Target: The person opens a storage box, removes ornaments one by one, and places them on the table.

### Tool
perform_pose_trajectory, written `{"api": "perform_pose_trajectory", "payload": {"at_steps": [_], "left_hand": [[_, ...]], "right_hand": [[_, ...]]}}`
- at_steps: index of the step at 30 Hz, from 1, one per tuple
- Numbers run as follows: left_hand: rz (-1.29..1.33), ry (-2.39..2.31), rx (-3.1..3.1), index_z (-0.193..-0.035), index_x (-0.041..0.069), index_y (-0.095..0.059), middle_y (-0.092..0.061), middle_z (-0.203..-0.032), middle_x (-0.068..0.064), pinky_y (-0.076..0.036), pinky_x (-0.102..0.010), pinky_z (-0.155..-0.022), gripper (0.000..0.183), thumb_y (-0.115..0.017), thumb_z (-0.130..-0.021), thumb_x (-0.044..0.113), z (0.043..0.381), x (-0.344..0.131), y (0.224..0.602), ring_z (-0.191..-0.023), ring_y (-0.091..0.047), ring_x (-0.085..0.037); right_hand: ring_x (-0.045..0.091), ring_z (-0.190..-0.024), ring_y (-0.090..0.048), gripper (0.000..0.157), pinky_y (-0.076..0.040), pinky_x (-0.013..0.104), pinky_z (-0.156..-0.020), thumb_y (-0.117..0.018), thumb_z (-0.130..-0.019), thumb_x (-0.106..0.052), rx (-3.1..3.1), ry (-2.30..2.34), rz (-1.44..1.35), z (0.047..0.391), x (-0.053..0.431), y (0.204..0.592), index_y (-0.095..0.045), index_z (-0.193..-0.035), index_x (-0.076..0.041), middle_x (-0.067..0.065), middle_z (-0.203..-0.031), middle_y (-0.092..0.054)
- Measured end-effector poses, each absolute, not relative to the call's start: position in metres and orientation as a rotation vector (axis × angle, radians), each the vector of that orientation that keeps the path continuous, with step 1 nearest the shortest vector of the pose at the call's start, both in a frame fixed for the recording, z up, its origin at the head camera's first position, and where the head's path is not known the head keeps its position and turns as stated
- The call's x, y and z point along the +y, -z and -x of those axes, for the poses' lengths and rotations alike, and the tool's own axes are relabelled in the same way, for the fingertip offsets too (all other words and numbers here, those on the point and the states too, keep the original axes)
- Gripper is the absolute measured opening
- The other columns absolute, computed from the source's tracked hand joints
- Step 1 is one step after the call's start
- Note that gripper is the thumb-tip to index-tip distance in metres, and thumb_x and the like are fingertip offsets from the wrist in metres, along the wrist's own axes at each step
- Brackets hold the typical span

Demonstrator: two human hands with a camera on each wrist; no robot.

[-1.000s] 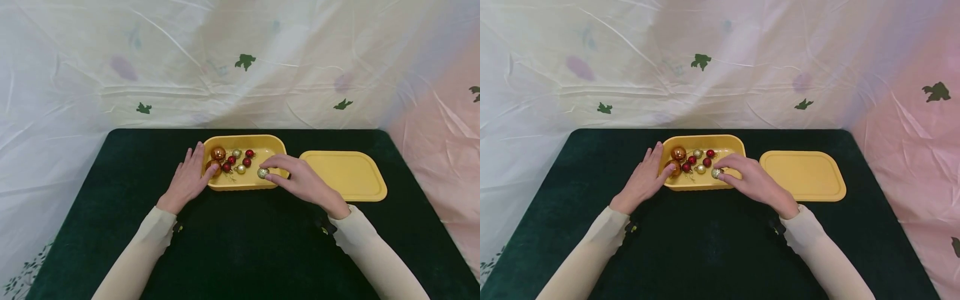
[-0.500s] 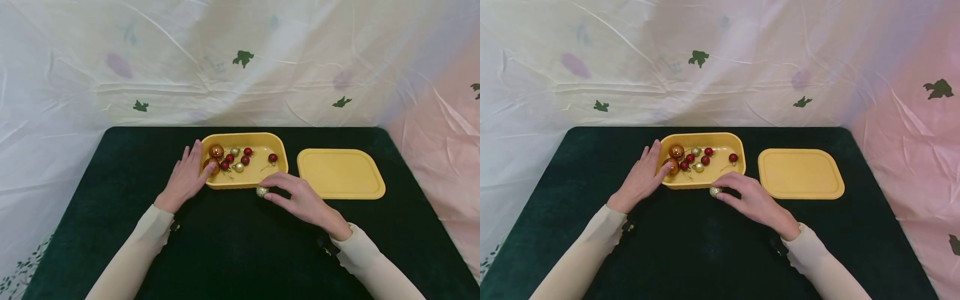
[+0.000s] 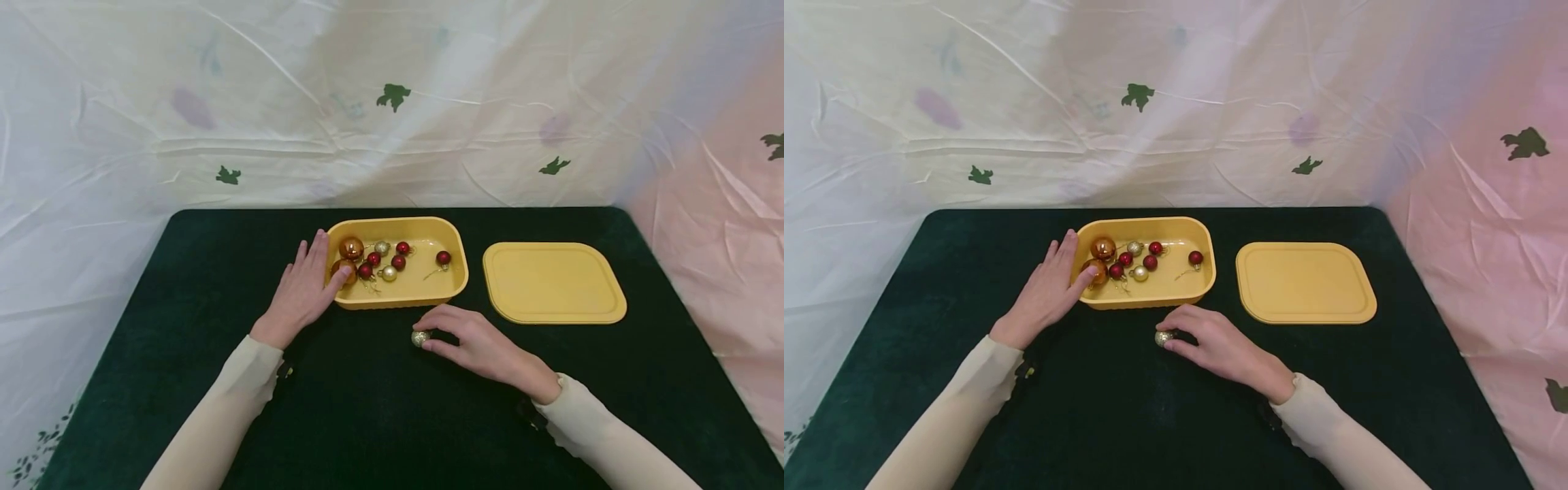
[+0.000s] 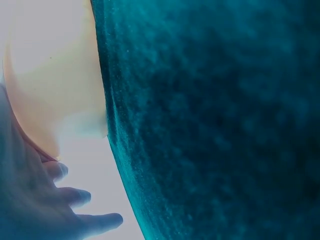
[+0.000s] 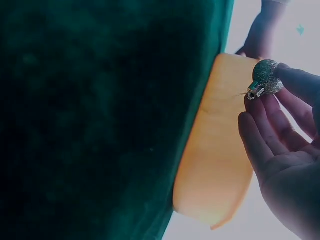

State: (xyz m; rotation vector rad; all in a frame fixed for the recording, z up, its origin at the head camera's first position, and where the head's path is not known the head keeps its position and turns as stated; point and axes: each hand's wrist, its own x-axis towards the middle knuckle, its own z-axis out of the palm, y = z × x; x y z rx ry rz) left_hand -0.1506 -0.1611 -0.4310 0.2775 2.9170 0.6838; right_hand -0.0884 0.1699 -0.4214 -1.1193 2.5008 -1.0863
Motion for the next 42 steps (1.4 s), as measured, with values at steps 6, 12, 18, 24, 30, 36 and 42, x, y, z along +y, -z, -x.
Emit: {"api": "perform_pose_trajectory", "payload": {"at_steps": [6,12,18,24,30,36,42], "left_hand": [[-0.278,-0.684,2.909,-0.167,0.012,0.007,0.006,-0.174,-0.011,-0.012,-0.071,-0.12,0.092,-0.029,-0.104,0.07,0.151,-0.161,0.431,-0.158,0.001,-0.042],[-0.263,-0.678,2.912,-0.167,0.012,0.006,0.005,-0.174,-0.012,-0.012,-0.071,-0.12,0.093,-0.03,-0.104,0.069,0.151,-0.161,0.432,-0.158,0.001,-0.041],[-0.247,-0.678,2.914,-0.167,0.012,0.007,0.004,-0.174,-0.013,-0.011,-0.071,-0.12,0.093,-0.03,-0.104,0.07,0.151,-0.161,0.432,-0.158,0.001,-0.041],[-0.247,-0.672,2.909,-0.166,0.013,0.009,0.005,-0.174,-0.012,-0.011,-0.071,-0.12,0.093,-0.031,-0.104,0.069,0.151,-0.161,0.431,-0.158,0.002,-0.04],[-0.241,-0.672,2.905,-0.166,0.014,0.011,0.005,-0.174,-0.012,-0.01,-0.071,-0.121,0.092,-0.031,-0.104,0.068,0.149,-0.161,0.43,-0.158,0.002,-0.04],[-0.241,-0.676,2.907,-0.166,0.013,0.01,0.005,-0.174,-0.013,-0.01,-0.071,-0.121,0.092,-0.031,-0.105,0.068,0.149,-0.161,0.429,-0.158,0.001,-0.041],[-0.26,-0.678,2.92,-0.167,0.013,0.007,0.004,-0.174,-0.011,-0.008,-0.073,-0.12,0.091,-0.029,-0.104,0.069,0.15,-0.16,0.43,-0.158,0.002,-0.042]], "right_hand": [[0.005,-0.113,-0.063,0.03,-0.057,0.033,-0.094,-0.072,-0.098,-0.019,2.493,0.968,1.098,0.089,0.165,0.426,-0.07,-0.128,-0.017,-0.006,-0.124,-0.065],[0.004,-0.111,-0.063,0.03,-0.057,0.032,-0.093,-0.072,-0.097,-0.019,2.496,0.855,1.115,0.093,0.16,0.429,-0.07,-0.127,-0.015,-0.005,-0.123,-0.066],[0.003,-0.108,-0.063,0.029,-0.056,0.03,-0.092,-0.072,-0.097,-0.018,2.478,0.82,1.154,0.095,0.156,0.431,-0.07,-0.126,-0.015,-0.006,-0.121,-0.065],[0.003,-0.108,-0.063,0.03,-0.056,0.029,-0.092,-0.072,-0.097,-0.019,2.478,0.804,1.132,0.096,0.155,0.433,-0.07,-0.127,-0.015,-0.006,-0.121,-0.065],[0.006,-0.112,-0.063,0.032,-0.056,0.032,-0.094,-0.072,-0.097,-0.02,2.501,0.783,1.131,0.094,0.155,0.431,-0.069,-0.128,-0.015,-0.004,-0.125,-0.064],[0.009,-0.116,-0.063,0.032,-0.057,0.035,-0.095,-0.074,-0.096,-0.022,2.569,0.859,1.138,0.091,0.159,0.412,-0.07,-0.128,-0.015,-0.003,-0.13,-0.065],[0.011,-0.112,-0.067,0.027,-0.058,0.035,-0.093,-0.075,-0.098,-0.019,2.711,1.022,1.213,0.102,0.162,0.395,-0.072,-0.124,-0.013,-0.001,-0.124,-0.069]]}}
